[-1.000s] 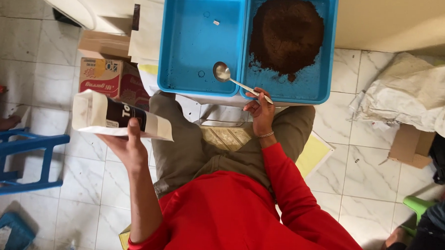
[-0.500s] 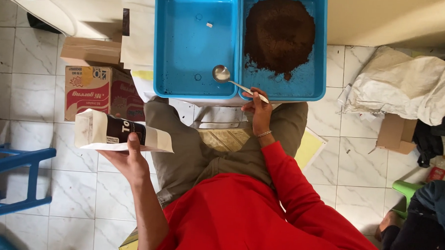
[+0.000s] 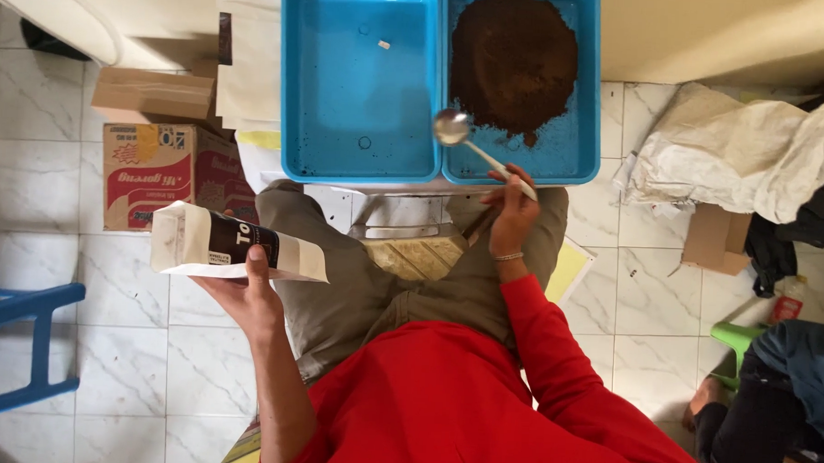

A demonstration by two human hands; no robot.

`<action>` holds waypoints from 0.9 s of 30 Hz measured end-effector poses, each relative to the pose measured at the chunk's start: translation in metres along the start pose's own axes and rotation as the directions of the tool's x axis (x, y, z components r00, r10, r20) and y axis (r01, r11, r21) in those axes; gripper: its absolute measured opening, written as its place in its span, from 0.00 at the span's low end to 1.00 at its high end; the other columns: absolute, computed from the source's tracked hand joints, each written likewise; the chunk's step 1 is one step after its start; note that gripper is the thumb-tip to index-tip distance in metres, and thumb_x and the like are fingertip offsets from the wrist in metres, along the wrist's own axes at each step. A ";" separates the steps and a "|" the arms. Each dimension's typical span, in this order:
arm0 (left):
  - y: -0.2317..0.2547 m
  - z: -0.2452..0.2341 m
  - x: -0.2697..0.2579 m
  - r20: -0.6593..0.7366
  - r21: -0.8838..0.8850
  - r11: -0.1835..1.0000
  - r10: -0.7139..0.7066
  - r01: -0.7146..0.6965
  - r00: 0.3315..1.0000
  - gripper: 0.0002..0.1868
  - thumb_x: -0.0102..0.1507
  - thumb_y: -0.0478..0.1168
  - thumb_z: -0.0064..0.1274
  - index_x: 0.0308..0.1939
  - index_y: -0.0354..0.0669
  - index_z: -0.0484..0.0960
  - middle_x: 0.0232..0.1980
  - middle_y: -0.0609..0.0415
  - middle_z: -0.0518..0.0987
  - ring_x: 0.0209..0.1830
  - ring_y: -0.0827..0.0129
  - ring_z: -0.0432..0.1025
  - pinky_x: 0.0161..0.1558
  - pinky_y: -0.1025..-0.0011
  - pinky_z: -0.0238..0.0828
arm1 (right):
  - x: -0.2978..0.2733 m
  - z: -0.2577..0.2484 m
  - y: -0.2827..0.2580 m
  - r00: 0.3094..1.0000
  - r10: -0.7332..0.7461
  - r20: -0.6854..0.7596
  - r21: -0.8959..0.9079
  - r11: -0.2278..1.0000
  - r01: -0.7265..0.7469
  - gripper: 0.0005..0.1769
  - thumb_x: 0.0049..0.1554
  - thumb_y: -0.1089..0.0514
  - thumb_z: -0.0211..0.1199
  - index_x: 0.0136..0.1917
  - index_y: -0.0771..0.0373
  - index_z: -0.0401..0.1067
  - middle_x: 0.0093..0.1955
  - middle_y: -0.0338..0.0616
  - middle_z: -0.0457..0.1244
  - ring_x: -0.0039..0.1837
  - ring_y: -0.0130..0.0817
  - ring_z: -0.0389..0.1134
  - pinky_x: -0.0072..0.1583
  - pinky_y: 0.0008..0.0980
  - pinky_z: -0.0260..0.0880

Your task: Manually filling small retail pouches with coffee beans and ground coffee using a spoon from sorting trays.

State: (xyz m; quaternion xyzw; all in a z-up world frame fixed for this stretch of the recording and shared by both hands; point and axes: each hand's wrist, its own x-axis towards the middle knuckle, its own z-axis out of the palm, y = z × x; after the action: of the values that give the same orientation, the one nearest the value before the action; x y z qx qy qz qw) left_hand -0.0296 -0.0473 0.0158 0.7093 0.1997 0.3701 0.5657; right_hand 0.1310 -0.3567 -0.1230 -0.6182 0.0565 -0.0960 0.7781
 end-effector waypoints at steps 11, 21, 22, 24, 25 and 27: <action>-0.022 0.021 0.004 0.109 -0.077 0.995 -0.051 0.060 0.993 0.43 0.68 0.36 0.61 0.78 0.39 0.47 0.75 0.37 0.58 0.76 0.58 0.54 0.78 0.46 0.42 | -0.007 -0.029 -0.003 0.971 0.184 -0.154 -0.062 0.979 -0.195 0.16 0.70 0.50 0.53 0.67 0.57 0.67 0.51 0.51 0.73 0.36 0.27 0.73 0.42 0.26 0.78; -0.013 0.059 0.008 0.291 0.018 0.998 0.047 -0.054 0.955 0.64 0.57 0.43 0.74 0.81 0.35 0.39 0.80 0.27 0.50 0.82 0.45 0.45 0.80 0.45 0.35 | -0.014 -0.048 0.041 0.909 0.325 -0.260 0.123 0.945 -0.303 0.15 0.67 0.52 0.60 0.67 0.47 0.67 0.49 0.50 0.72 0.33 0.29 0.71 0.40 0.31 0.79; -0.010 0.062 0.008 0.322 -0.012 0.998 0.063 -0.063 0.945 0.66 0.55 0.41 0.76 0.81 0.36 0.39 0.79 0.28 0.53 0.81 0.46 0.48 0.79 0.45 0.36 | -0.018 -0.045 0.038 0.911 0.330 -0.248 0.117 0.944 -0.310 0.17 0.67 0.52 0.59 0.69 0.49 0.65 0.49 0.50 0.71 0.33 0.29 0.70 0.40 0.30 0.78; -0.004 0.070 0.006 0.352 -0.042 0.997 0.079 -0.068 0.933 0.67 0.53 0.40 0.77 0.81 0.37 0.38 0.78 0.29 0.56 0.81 0.47 0.50 0.78 0.44 0.38 | -0.023 -0.041 0.037 0.912 0.335 -0.237 0.109 0.942 -0.318 0.19 0.68 0.52 0.57 0.71 0.50 0.64 0.49 0.49 0.71 0.33 0.28 0.69 0.40 0.28 0.78; -0.002 0.076 0.005 0.370 -0.111 0.993 0.079 -0.041 0.926 0.68 0.52 0.37 0.77 0.81 0.38 0.39 0.77 0.32 0.59 0.80 0.49 0.51 0.78 0.45 0.40 | -0.026 -0.039 0.038 0.899 0.362 -0.248 0.058 0.931 -0.360 0.18 0.67 0.52 0.57 0.69 0.51 0.65 0.47 0.49 0.71 0.33 0.28 0.70 0.39 0.28 0.77; -0.001 0.083 0.005 0.387 -0.180 0.984 0.082 -0.012 0.918 0.68 0.51 0.33 0.76 0.81 0.40 0.39 0.75 0.35 0.61 0.79 0.52 0.52 0.78 0.46 0.42 | -0.026 -0.037 0.043 0.885 0.387 -0.258 0.006 0.917 -0.399 0.17 0.66 0.52 0.58 0.68 0.51 0.67 0.45 0.49 0.72 0.32 0.28 0.70 0.38 0.29 0.77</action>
State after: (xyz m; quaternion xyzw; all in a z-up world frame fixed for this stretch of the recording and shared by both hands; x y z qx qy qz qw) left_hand 0.0358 -0.0981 0.0092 0.7215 0.0321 0.2497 0.6450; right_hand 0.1010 -0.3767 -0.1746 -0.5946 0.2821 -0.0134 0.7527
